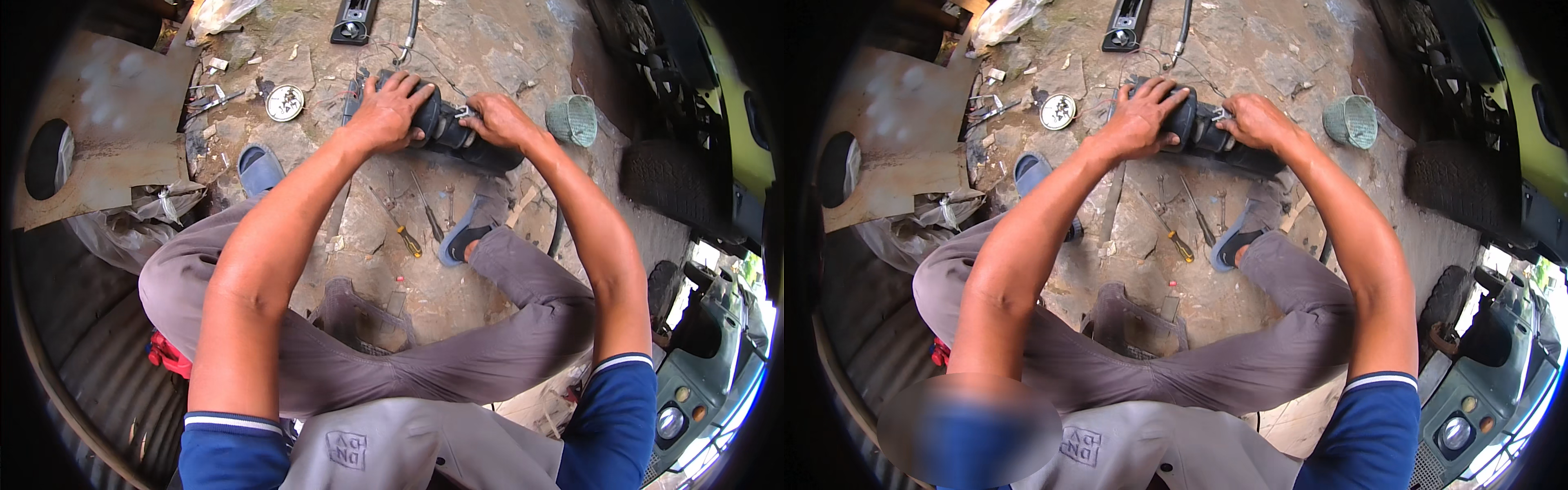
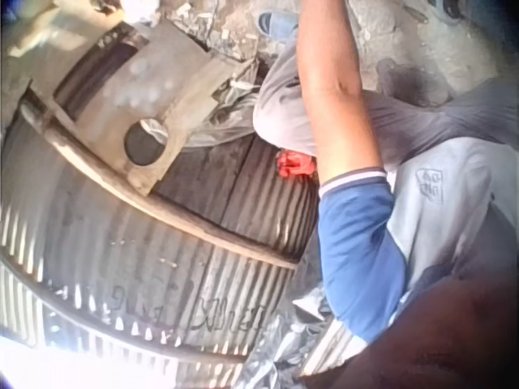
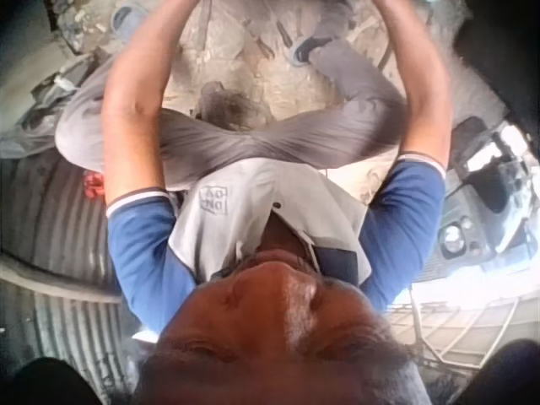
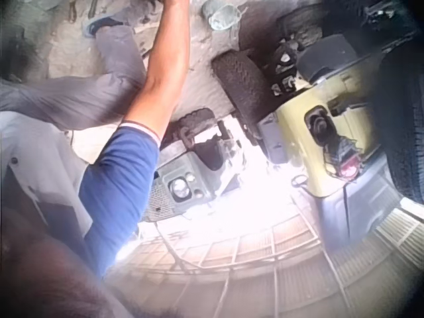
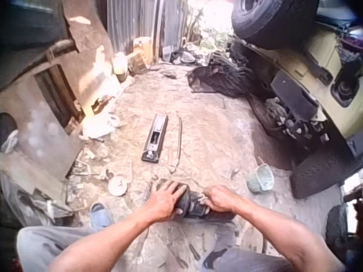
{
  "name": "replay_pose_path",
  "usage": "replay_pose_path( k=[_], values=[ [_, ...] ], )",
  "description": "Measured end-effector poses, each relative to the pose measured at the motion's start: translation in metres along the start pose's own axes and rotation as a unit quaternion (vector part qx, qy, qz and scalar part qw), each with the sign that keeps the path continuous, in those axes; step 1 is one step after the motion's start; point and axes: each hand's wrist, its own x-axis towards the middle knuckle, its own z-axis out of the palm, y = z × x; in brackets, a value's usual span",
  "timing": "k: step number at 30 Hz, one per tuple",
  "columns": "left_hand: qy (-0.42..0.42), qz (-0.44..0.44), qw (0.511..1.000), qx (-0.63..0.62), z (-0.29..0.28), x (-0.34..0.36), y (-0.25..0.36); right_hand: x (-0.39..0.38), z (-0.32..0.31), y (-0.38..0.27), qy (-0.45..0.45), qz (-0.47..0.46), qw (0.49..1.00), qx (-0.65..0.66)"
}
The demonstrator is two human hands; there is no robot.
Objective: The person wipes a blower motor assembly with a cloth, handles a small electrical connector, and uses a screwdriver to loosen a part.
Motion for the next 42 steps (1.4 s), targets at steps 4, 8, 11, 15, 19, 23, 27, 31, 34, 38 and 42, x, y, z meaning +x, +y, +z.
replay_pose_path(
  k=[4,8,11,15,19,23,27,31,34,38,42],
  values=[
    [0.007,0.007,1.0,0.003,-0.011,0.012,-0.006,0.007,-0.012,0.003,-0.003,-0.013,1.0,-0.009],
    [-0.007,0.002,1.0,0.009,-0.011,0.008,-0.002,0.006,-0.013,0.001,-0.031,-0.006,0.999,-0.025],
    [-0.006,0.001,1.0,0.008,-0.012,0.008,-0.002,0.007,-0.01,-0.004,-0.03,0.002,0.998,-0.05],
    [-0.002,0.003,1.0,0.009,-0.011,0.007,-0.002,0.01,-0.012,-0.004,-0.034,-0.025,0.996,-0.084],
    [0.01,0.004,1.0,0.011,-0.01,0.008,-0.003,0.021,-0.02,-0.017,-0.118,0.03,0.985,-0.119],
    [0.0,-0.005,1.0,0.002,-0.011,0.005,-0.004,0.021,-0.005,-0.015,-0.086,-0.002,0.992,-0.096],
    [0.015,0.002,1.0,-0.004,-0.008,0.01,-0.004,0.011,-0.005,-0.007,-0.032,-0.009,0.997,-0.07],
    [0.017,0.003,1.0,-0.003,-0.008,0.007,-0.006,0.014,-0.006,-0.014,-0.037,-0.005,0.996,-0.076],
    [0.024,0.009,1.0,0.005,-0.007,0.006,-0.005,0.02,-0.003,-0.014,-0.087,0.013,0.992,-0.09],
    [0.0,-0.001,1.0,-0.001,-0.013,0.007,-0.004,0.021,0.0,-0.01,-0.038,-0.019,0.996,-0.082],
    [-0.013,-0.009,1.0,-0.011,-0.013,0.008,0.001,0.013,0.002,-0.003,-0.02,0.0,0.998,-0.056]
  ],
)
